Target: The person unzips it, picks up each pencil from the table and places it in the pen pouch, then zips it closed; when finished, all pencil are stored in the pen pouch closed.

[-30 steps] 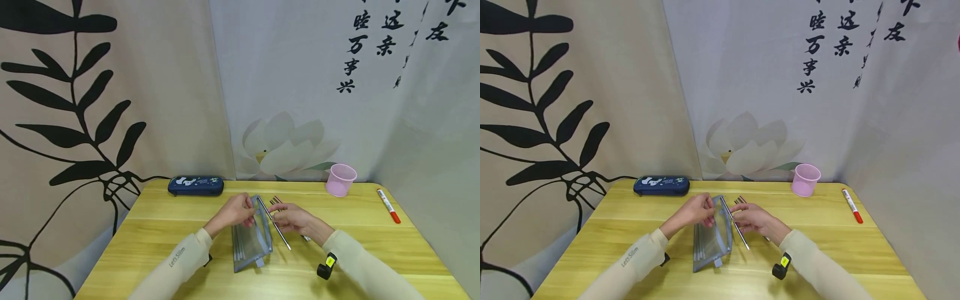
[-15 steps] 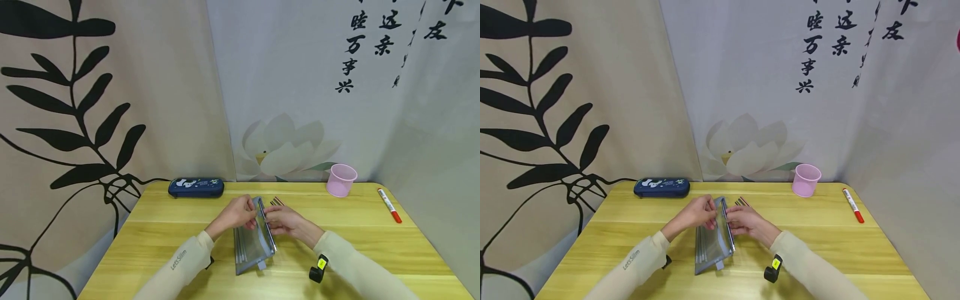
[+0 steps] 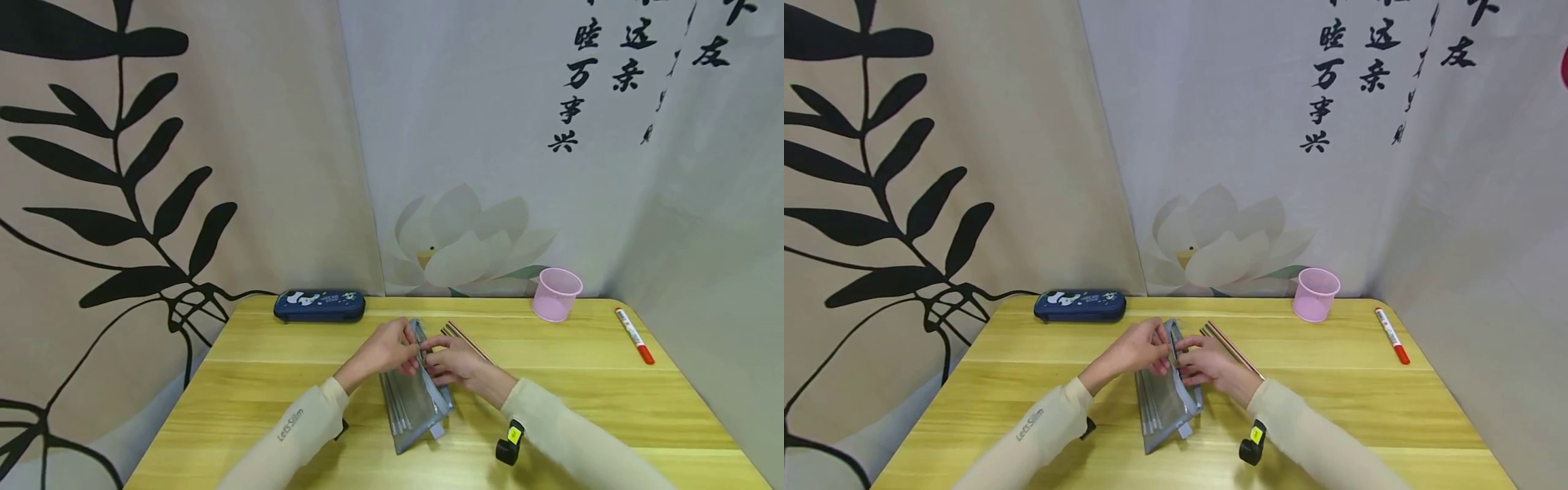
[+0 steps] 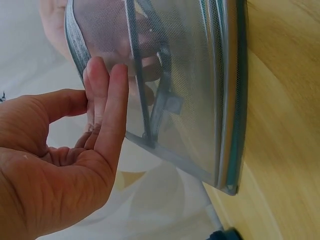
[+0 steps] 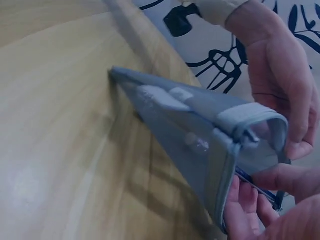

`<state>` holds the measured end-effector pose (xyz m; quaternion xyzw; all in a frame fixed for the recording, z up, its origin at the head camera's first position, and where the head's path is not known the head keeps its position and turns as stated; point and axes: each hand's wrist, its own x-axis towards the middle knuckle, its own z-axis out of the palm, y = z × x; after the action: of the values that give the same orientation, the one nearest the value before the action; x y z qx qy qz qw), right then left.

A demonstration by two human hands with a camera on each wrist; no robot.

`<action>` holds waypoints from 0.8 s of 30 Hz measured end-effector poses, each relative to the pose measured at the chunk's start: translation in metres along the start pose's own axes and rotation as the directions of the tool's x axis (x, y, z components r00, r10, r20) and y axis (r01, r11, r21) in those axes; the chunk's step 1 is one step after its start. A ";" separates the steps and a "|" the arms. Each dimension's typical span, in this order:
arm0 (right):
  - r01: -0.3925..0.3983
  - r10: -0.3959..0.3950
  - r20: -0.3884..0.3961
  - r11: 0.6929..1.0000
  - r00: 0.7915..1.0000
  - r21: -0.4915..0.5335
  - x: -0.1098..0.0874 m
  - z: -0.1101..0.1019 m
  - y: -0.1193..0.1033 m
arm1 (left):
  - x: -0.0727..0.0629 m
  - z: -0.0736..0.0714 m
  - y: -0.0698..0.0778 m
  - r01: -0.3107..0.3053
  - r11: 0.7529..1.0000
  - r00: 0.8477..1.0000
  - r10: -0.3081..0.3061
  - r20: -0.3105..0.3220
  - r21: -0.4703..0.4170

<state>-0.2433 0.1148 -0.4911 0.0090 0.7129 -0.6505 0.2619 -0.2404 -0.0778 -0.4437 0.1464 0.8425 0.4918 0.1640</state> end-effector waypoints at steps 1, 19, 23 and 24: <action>0.003 -0.003 -0.003 1.000 1.000 -0.010 -0.001 0.001 0.000 | 0.000 0.000 0.000 0.003 1.000 1.000 -0.003 0.001 -0.002; 0.073 -0.077 -0.112 0.997 0.991 -0.035 -0.016 -0.001 0.005 | -0.003 -0.002 0.003 0.023 1.000 1.000 -0.022 -0.010 0.015; 0.084 -0.090 -0.130 0.995 0.987 -0.045 -0.020 -0.010 0.006 | -0.005 -0.002 0.002 0.024 1.000 1.000 -0.024 -0.019 0.008; 0.090 -0.096 -0.140 0.995 0.985 -0.051 -0.021 -0.012 0.006 | -0.005 -0.002 0.002 0.025 1.000 0.999 -0.025 -0.020 0.005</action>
<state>-0.2274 0.1337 -0.4887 0.0163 0.7438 -0.6435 0.1798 -0.2366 -0.0808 -0.4403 0.1315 0.8471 0.4891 0.1613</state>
